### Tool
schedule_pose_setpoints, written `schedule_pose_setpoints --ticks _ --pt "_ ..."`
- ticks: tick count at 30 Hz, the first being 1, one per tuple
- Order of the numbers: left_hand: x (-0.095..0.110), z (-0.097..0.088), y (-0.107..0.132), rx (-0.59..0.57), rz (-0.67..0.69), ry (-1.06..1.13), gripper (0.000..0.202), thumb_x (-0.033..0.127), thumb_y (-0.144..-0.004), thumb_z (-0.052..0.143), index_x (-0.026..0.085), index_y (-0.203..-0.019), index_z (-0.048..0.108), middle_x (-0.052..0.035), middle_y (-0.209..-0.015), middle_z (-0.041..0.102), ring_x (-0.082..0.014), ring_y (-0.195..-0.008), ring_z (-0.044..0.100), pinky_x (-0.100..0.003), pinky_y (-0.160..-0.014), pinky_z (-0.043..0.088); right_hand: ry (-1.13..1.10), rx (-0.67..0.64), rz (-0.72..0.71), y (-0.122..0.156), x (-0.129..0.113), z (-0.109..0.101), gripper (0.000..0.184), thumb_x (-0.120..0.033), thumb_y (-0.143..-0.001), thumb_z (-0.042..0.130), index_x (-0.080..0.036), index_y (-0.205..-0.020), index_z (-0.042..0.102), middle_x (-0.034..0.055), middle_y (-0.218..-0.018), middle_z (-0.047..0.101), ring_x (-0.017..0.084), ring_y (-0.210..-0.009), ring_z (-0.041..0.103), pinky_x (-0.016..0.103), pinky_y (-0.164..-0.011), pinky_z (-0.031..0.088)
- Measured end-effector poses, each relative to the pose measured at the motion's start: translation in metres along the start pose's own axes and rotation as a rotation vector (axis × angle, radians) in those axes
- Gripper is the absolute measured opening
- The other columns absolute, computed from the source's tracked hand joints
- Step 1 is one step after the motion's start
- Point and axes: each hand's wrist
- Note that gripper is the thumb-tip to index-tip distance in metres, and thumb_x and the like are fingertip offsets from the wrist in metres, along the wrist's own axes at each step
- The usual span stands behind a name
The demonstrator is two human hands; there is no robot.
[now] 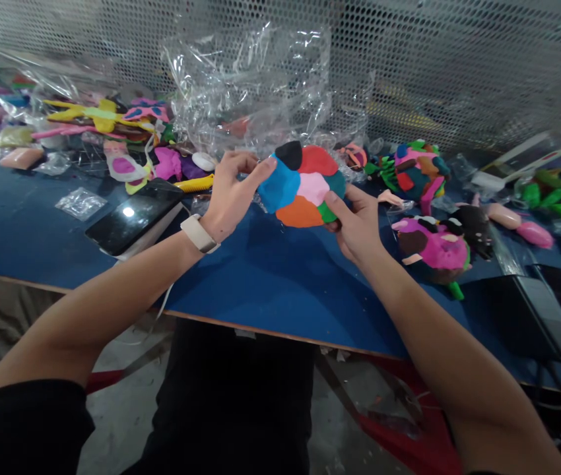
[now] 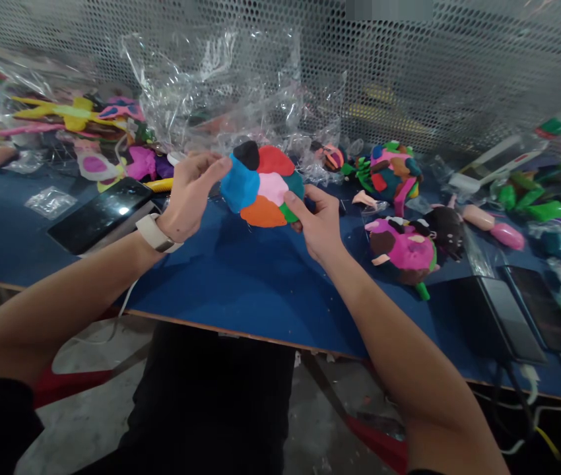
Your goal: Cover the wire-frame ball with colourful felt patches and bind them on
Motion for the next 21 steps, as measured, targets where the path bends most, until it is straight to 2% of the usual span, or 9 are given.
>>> schedule_pose_setpoints --ticks 3,5,7,13,17,21 --pt "-0.001 -0.003 -0.004 0.011 0.03 -0.016 0.034 0.06 -0.1 0.081 0.026 -0.099 0.076 -0.0072 -0.11 0.075 -0.0215 -0.103 0.072 -0.036 -0.089 0.062 0.007 0.0 0.001 0.0 -0.002 0.001 0.058 -0.074 -0.073 0.099 -0.027 -0.077 0.067 -0.0072 -0.059 0.048 0.008 -0.048 0.036 0.027 -0.041 0.029" --pt "0.002 -0.003 -0.005 -0.023 0.056 -0.023 0.036 0.059 -0.099 0.083 0.03 -0.118 0.076 -0.0073 -0.121 0.078 -0.0211 -0.107 0.075 -0.033 -0.086 0.062 0.007 -0.001 0.008 0.001 -0.002 0.002 0.058 -0.074 -0.073 0.099 -0.026 -0.076 0.066 -0.0075 -0.059 0.046 0.008 -0.047 0.036 0.026 -0.041 0.029" --pt "0.004 -0.003 -0.005 -0.071 0.102 -0.041 0.042 0.058 -0.097 0.085 0.03 -0.127 0.075 -0.008 -0.127 0.08 -0.0219 -0.112 0.077 -0.033 -0.088 0.062 0.007 -0.009 0.021 0.002 -0.002 0.002 0.06 -0.074 -0.072 0.099 -0.026 -0.073 0.064 -0.0076 -0.058 0.044 0.007 -0.047 0.035 0.026 -0.041 0.028" --pt "-0.003 -0.003 -0.007 -0.125 0.14 -0.054 0.033 0.05 -0.099 0.084 0.026 -0.121 0.08 -0.0086 -0.121 0.082 -0.0197 -0.099 0.079 -0.033 -0.087 0.065 0.035 -0.036 0.034 0.003 0.001 0.002 0.062 -0.075 -0.073 0.099 -0.026 -0.07 0.061 -0.0066 -0.06 0.043 0.008 -0.048 0.036 0.027 -0.042 0.03" --pt "-0.006 -0.004 -0.009 -0.11 0.171 -0.035 0.03 0.05 -0.098 0.086 0.025 -0.114 0.081 -0.0092 -0.123 0.081 -0.0218 -0.104 0.08 -0.035 -0.088 0.067 0.078 -0.05 0.012 0.003 0.005 -0.001 0.057 -0.072 -0.078 0.097 -0.026 -0.072 0.065 -0.0055 -0.061 0.044 0.01 -0.05 0.039 0.029 -0.044 0.033" --pt "-0.002 -0.005 -0.011 -0.127 0.163 -0.012 0.031 0.052 -0.098 0.086 0.023 -0.109 0.08 -0.0083 -0.113 0.081 -0.0229 -0.106 0.08 -0.034 -0.086 0.068 0.104 -0.075 -0.01 0.003 0.005 -0.002 0.053 -0.07 -0.082 0.096 -0.026 -0.074 0.069 -0.0049 -0.063 0.046 0.01 -0.052 0.04 0.029 -0.046 0.032"
Point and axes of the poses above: each hand's wrist, its own y-axis away from the middle knuckle, its own z-axis out of the palm, x = y × z
